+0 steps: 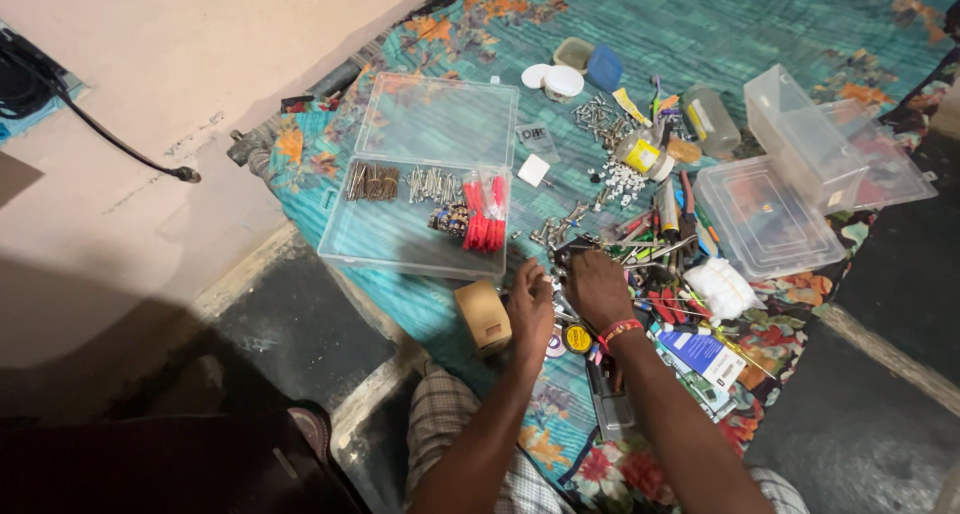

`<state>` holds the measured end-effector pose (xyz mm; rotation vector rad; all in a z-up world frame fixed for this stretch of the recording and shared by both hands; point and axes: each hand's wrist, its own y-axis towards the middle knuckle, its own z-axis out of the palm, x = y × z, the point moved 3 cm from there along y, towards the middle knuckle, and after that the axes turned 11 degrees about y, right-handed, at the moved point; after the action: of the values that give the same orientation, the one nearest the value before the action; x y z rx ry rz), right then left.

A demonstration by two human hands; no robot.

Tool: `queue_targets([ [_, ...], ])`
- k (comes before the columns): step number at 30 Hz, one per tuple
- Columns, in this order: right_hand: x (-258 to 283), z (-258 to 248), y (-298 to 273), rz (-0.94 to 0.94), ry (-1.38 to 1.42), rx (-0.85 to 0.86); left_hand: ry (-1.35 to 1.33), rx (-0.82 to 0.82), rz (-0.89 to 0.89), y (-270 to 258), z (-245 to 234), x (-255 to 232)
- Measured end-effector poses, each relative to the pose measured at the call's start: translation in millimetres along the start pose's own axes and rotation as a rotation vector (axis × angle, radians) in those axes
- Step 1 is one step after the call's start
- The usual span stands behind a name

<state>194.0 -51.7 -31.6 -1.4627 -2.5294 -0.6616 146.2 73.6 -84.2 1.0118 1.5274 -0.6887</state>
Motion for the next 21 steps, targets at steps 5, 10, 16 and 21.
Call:
queue_targets([
  [5, 0.2, -30.0, -0.5, -0.028, 0.321, -0.117, 0.021, -0.02, -0.03, 1.3, -1.5, -8.8],
  [10, 3.8, -83.6, 1.3, 0.291, 0.59, -0.382, 0.082, -0.01, -0.046, -0.8, -7.3, -21.1],
  [16, 13.5, -164.6, -21.7, 0.323, 0.666, -0.397, -0.259, 0.026, 0.026, 1.3, -2.1, -19.6],
  [21, 28.3, -153.8, -71.6, 0.336, 0.438, 0.096, -0.271, 0.094, 0.005, 1.7, 2.6, -3.8],
])
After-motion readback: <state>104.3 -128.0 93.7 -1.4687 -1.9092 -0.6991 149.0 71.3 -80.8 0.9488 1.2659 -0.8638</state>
